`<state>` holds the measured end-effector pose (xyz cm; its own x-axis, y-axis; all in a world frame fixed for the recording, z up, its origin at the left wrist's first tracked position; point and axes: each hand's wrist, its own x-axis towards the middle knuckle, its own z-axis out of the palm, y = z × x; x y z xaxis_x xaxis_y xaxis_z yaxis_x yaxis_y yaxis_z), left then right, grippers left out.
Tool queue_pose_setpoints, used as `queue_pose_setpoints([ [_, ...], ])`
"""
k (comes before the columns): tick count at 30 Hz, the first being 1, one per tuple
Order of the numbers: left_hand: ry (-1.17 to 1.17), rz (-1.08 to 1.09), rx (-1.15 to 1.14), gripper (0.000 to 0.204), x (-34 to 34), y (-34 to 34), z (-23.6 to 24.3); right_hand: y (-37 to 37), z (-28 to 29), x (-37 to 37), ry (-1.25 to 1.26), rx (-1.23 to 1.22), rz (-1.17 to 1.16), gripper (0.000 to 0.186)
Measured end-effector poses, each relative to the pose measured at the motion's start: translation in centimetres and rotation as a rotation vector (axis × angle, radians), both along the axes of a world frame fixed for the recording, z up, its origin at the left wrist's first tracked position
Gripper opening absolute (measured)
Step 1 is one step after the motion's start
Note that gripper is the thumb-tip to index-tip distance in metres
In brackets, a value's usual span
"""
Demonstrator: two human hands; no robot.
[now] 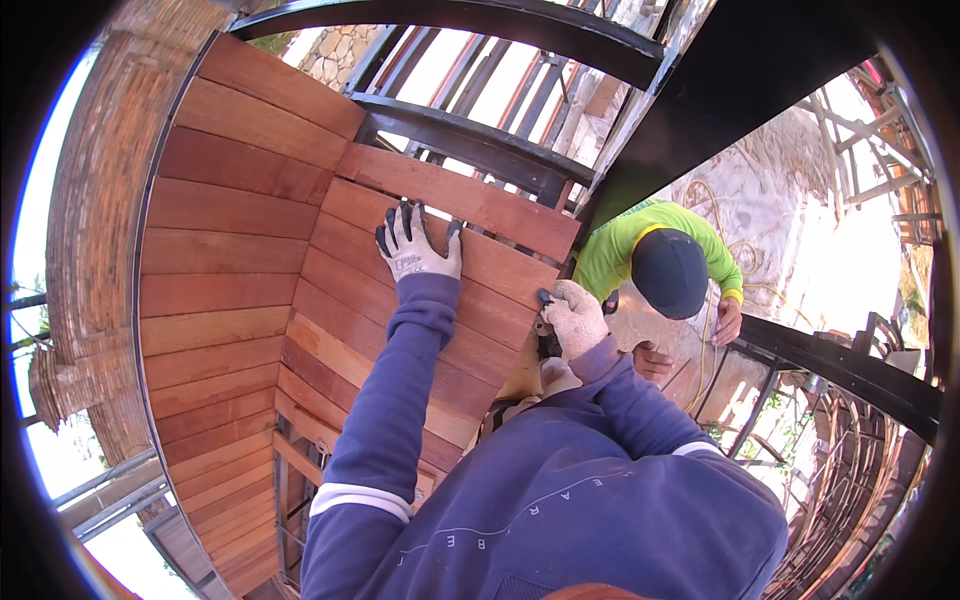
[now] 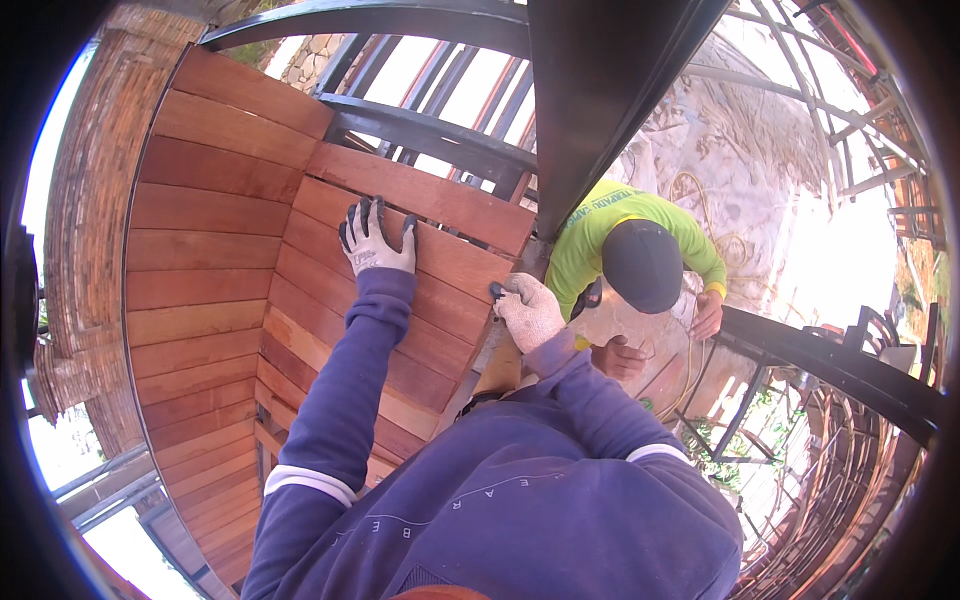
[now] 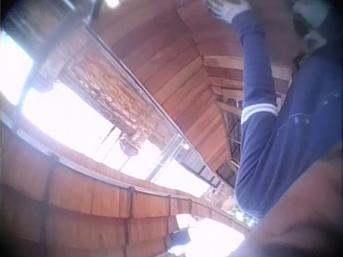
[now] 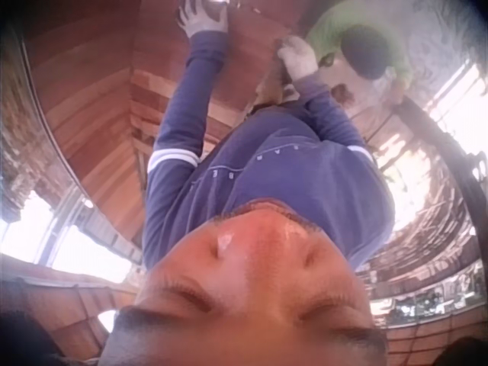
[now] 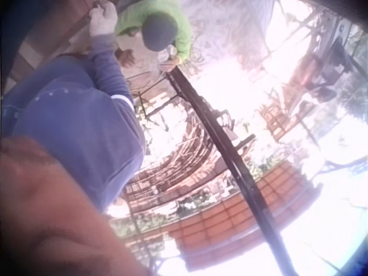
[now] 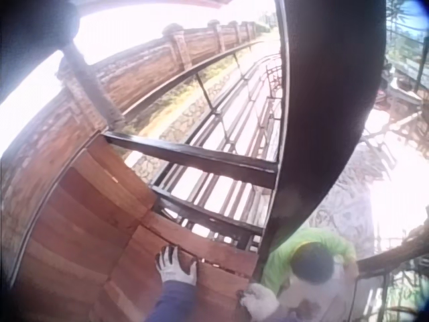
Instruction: The person positions and aligns wooden planks onto a curved metal frame to construct a bench, using a drill to secure them.
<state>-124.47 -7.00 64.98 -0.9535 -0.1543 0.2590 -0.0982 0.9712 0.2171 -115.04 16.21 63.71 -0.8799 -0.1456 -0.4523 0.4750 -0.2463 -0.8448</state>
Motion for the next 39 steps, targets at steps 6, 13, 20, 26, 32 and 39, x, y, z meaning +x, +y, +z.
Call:
queue_pose_setpoints([
  [6, -0.006, -0.005, -0.006, 0.069, 0.0, -0.2, -0.1, 0.3, -0.2, -0.4, 0.004, 0.102, 0.033, 0.019],
  [13, 0.013, -0.045, 0.039, 0.069, 0.0, -0.2, -0.3, 0.1, -0.7, -0.4, -0.018, 0.067, -0.018, 0.015],
  [20, 0.018, -0.052, 0.048, 0.069, 0.0, -0.1, -0.1, 0.0, -0.7, -0.4, 0.011, 0.116, 0.004, 0.009],
  [26, 0.026, -0.066, 0.041, 0.069, -0.1, -0.2, -0.1, -0.1, 0.7, -0.7, 0.044, 0.164, 0.014, 0.009],
  [32, 0.009, -0.067, 0.059, 0.070, 0.0, -0.1, 0.0, 0.0, 0.1, -0.5, -0.013, 0.151, -0.018, 0.011],
  [39, -0.028, -0.068, 0.083, 0.071, 0.0, -0.1, 0.3, -0.3, -0.1, -0.6, 0.002, 0.109, -0.038, 0.010],
])
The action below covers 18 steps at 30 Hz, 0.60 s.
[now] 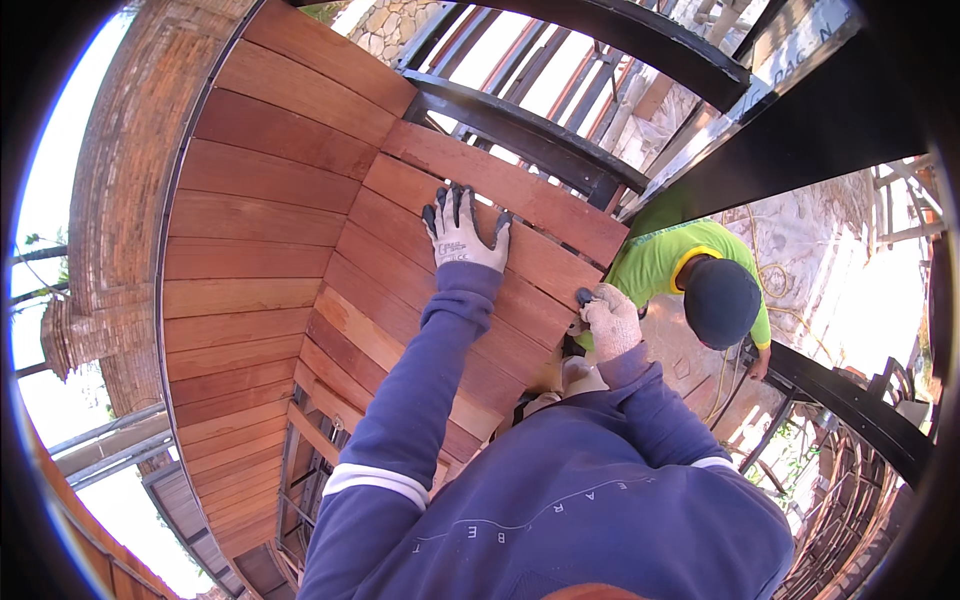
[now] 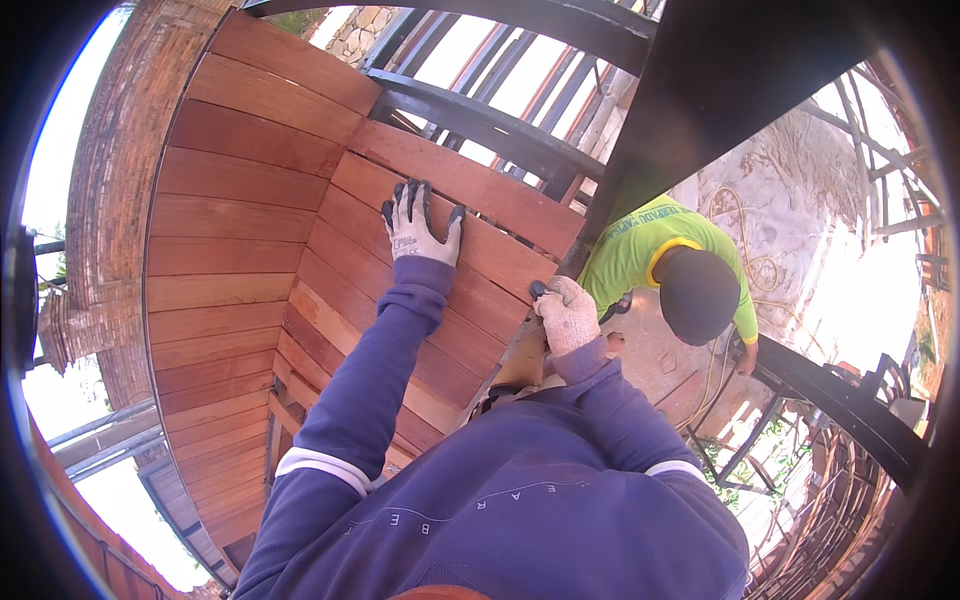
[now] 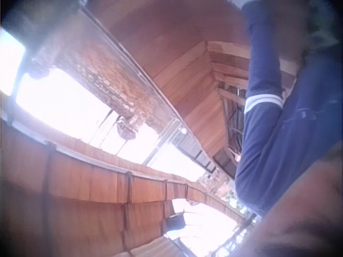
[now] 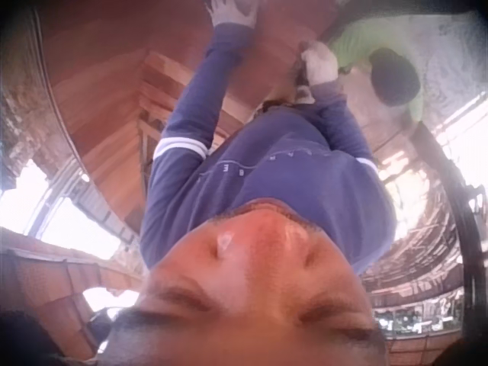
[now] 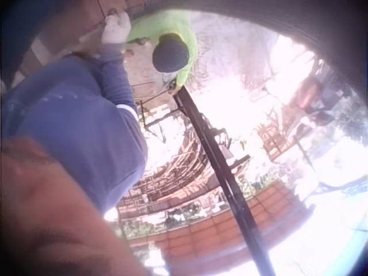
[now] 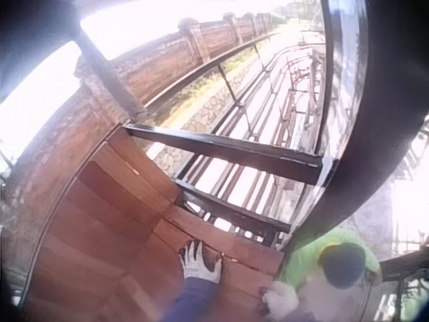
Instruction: The person positions and aligns wooden planks onto a curved metal frame to construct a bench, using a drill to secure them.
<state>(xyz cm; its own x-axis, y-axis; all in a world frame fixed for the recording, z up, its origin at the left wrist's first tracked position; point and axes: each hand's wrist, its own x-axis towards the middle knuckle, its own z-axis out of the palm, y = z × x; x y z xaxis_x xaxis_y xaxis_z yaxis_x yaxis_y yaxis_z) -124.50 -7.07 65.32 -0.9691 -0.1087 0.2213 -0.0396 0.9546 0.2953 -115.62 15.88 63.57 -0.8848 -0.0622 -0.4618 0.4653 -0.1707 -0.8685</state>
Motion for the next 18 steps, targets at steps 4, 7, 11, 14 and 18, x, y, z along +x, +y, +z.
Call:
queue_pose_setpoints([
  [4, -0.014, 0.005, 0.008, 0.073, 0.0, 0.0, -0.1, 0.2, -0.3, 0.0, 0.003, 0.025, 0.027, 0.008],
  [7, -0.005, 0.002, 0.013, 0.074, 0.0, -0.2, -0.1, 0.2, 0.1, -0.1, 0.015, 0.031, 0.044, 0.006],
  [11, -0.019, -0.002, 0.026, 0.075, 0.1, -0.2, 0.0, 0.0, 0.8, -0.1, -0.066, -0.036, -0.020, 0.010],
  [14, -0.003, 0.000, 0.031, 0.073, -0.1, 0.0, 0.1, -0.3, 1.0, -0.1, -0.083, -0.067, -0.061, 0.008],
  [18, 0.009, 0.001, 0.061, 0.073, 0.0, -0.1, 0.0, -0.2, 1.3, 0.1, -0.083, -0.031, -0.054, 0.007],
])
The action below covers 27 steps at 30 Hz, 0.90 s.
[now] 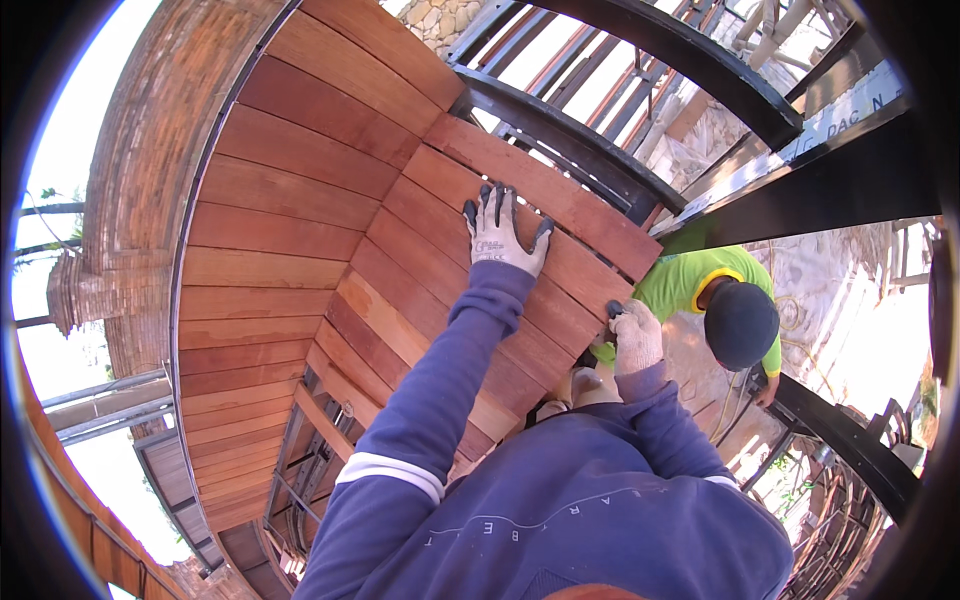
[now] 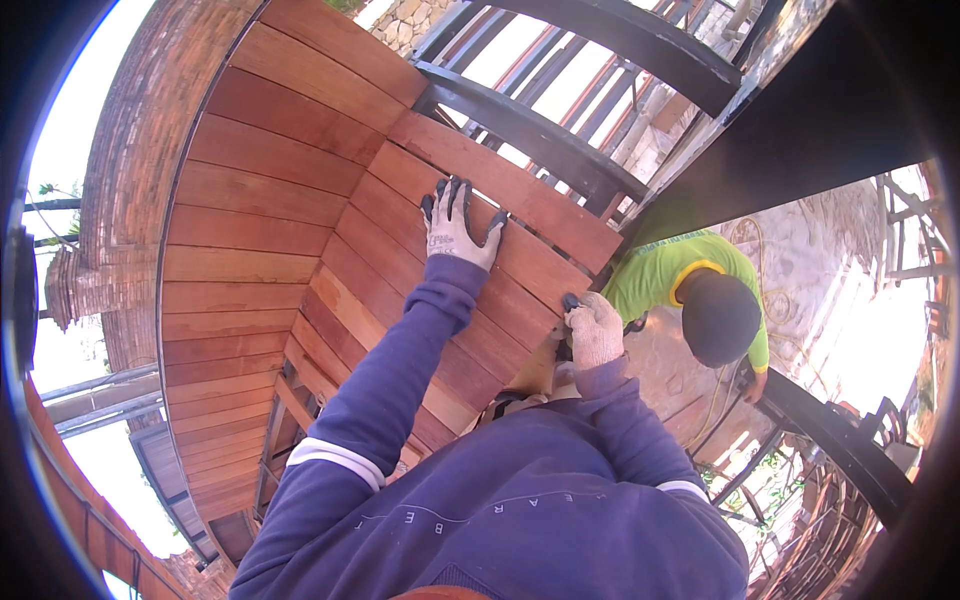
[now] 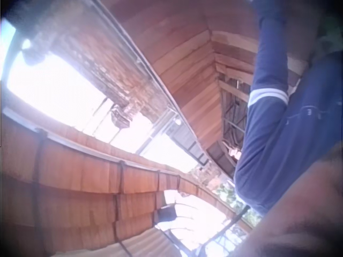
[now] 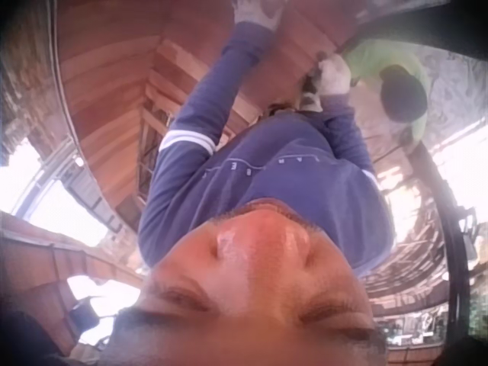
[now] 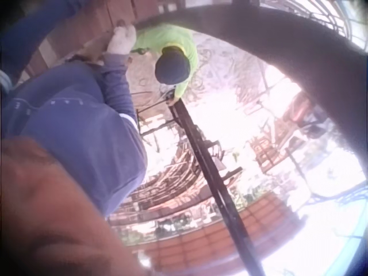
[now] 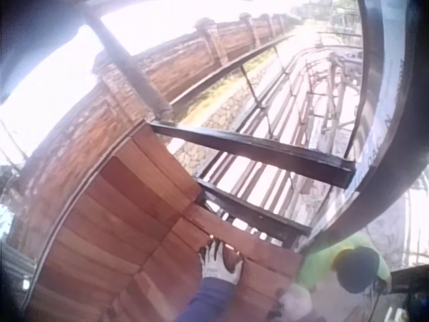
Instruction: The person positions and aligns wooden planks onto a curved metal frame to construct a bench, using a drill to secure them.
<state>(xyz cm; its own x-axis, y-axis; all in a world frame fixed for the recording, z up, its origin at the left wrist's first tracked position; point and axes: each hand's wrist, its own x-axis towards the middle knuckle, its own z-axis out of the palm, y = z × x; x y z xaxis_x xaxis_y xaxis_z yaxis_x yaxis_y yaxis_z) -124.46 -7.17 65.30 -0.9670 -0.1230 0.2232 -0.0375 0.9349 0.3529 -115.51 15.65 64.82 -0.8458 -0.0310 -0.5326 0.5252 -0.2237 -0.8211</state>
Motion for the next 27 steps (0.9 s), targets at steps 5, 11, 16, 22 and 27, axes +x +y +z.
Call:
queue_pose_setpoints([
  [5, 0.022, -0.030, 0.005, 0.075, 0.0, -0.2, -0.1, -0.6, -1.0, 0.6, 0.011, 0.005, -0.075, 0.015],
  [11, -0.069, 0.181, -0.089, 0.078, 0.2, 0.9, 1.1, -0.5, 0.0, 0.7, -0.033, 0.021, -0.072, 0.023],
  [16, -0.094, 0.201, -0.136, 0.080, 0.1, 0.7, 0.6, -0.9, -2.1, 1.2, 0.070, 0.039, -0.100, 0.023],
  [22, -0.105, 0.146, -0.113, 0.079, 0.2, 0.3, 0.6, -1.3, 0.2, 0.8, -0.007, -0.025, -0.133, 0.017],
  [27, -0.118, 0.133, -0.121, 0.078, 0.1, 0.3, 0.8, -1.4, 0.8, 0.5, 0.008, -0.011, -0.113, 0.009],
])
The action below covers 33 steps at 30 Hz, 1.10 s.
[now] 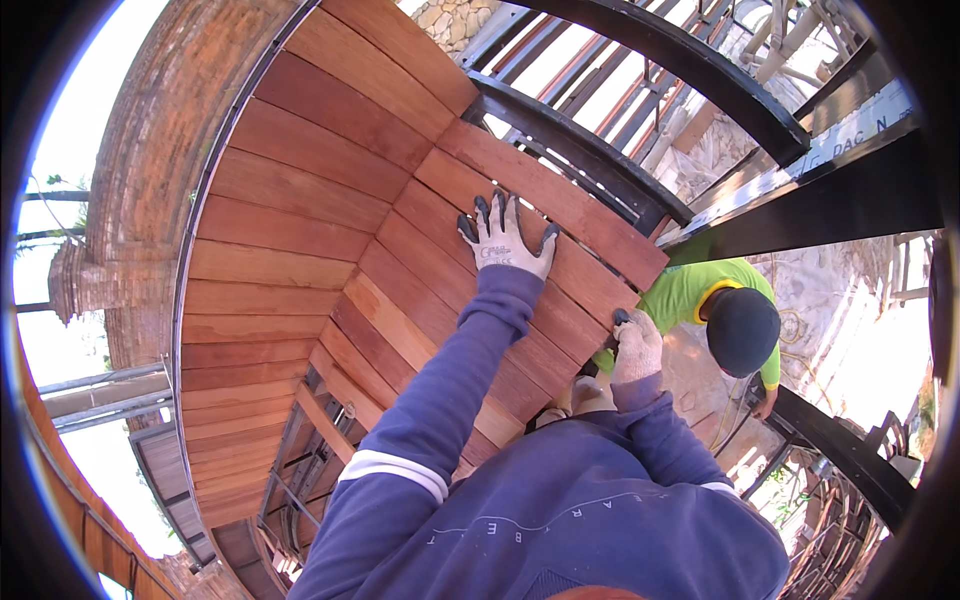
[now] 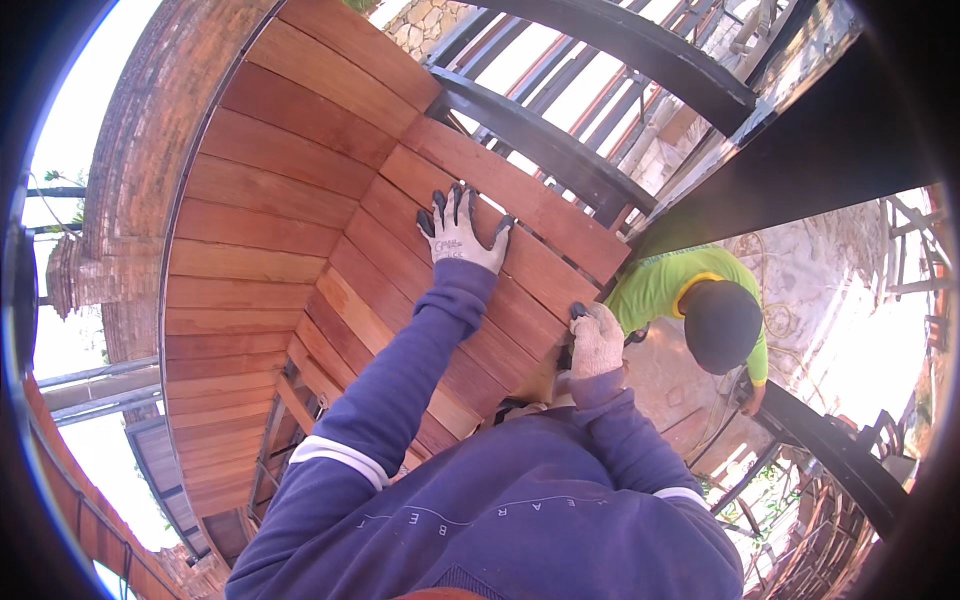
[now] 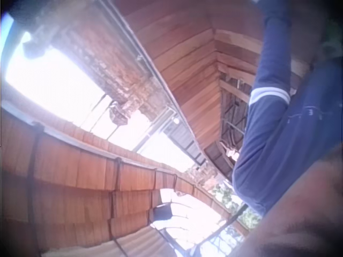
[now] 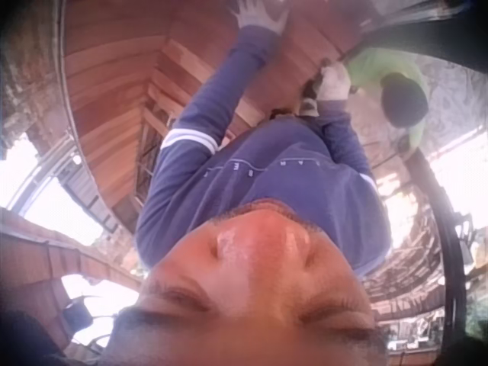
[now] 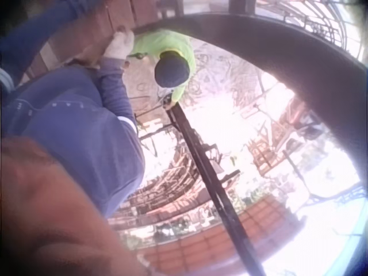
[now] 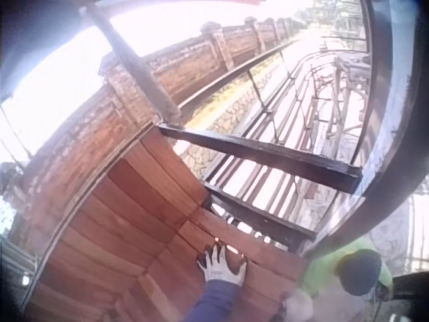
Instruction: The person positions and aligns wooden planks onto a curved metal frame to construct a bench, using a drill to secure them.
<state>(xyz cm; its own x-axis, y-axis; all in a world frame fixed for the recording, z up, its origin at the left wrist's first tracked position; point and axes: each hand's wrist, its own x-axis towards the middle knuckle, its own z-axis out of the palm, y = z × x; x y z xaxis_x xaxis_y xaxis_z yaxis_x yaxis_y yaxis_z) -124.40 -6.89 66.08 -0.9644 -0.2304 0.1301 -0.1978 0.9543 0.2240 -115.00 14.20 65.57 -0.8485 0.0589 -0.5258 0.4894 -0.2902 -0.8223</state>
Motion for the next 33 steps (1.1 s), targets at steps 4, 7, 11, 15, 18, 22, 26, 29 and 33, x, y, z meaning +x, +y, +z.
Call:
queue_pose_setpoints([
  [4, -0.008, -0.008, -0.020, 0.078, 0.1, -0.1, -0.4, 0.2, -0.2, -0.1, 0.021, 0.095, 0.032, 0.007],
  [7, -0.022, -0.018, -0.022, 0.078, 0.1, 0.1, -0.3, 0.6, -0.2, -0.3, 0.022, 0.086, 0.082, 0.006],
  [11, -0.026, 0.001, -0.024, 0.079, 0.0, 0.1, -0.2, 0.8, 0.3, -1.6, 0.019, 0.052, 0.121, 0.008],
  [15, -0.058, 0.135, -0.059, 0.082, 0.0, 0.8, 0.5, 1.2, -0.4, -2.0, -0.013, 0.068, 0.166, 0.011],
  [18, -0.040, 0.104, -0.010, 0.083, -0.1, 0.4, 0.3, 1.2, -1.2, -1.7, 0.000, 0.095, 0.149, 0.012],
  [22, -0.064, 0.065, 0.006, 0.083, 0.0, 0.4, 0.5, 0.9, -0.8, -1.5, -0.032, 0.068, 0.096, 0.011],
  [26, -0.044, 0.055, -0.009, 0.083, 0.1, 0.5, 0.4, 0.6, -0.9, -1.1, 0.006, 0.116, 0.073, 0.010],
  [29, -0.057, 0.085, -0.047, 0.082, 0.1, 0.6, 0.8, 0.4, -0.3, -1.3, -0.044, 0.106, 0.062, 0.009],
  [33, -0.128, 0.106, -0.052, 0.083, -0.2, 0.7, 0.8, 0.1, -0.5, -0.8, 0.012, 0.056, 0.012, 0.009],
])
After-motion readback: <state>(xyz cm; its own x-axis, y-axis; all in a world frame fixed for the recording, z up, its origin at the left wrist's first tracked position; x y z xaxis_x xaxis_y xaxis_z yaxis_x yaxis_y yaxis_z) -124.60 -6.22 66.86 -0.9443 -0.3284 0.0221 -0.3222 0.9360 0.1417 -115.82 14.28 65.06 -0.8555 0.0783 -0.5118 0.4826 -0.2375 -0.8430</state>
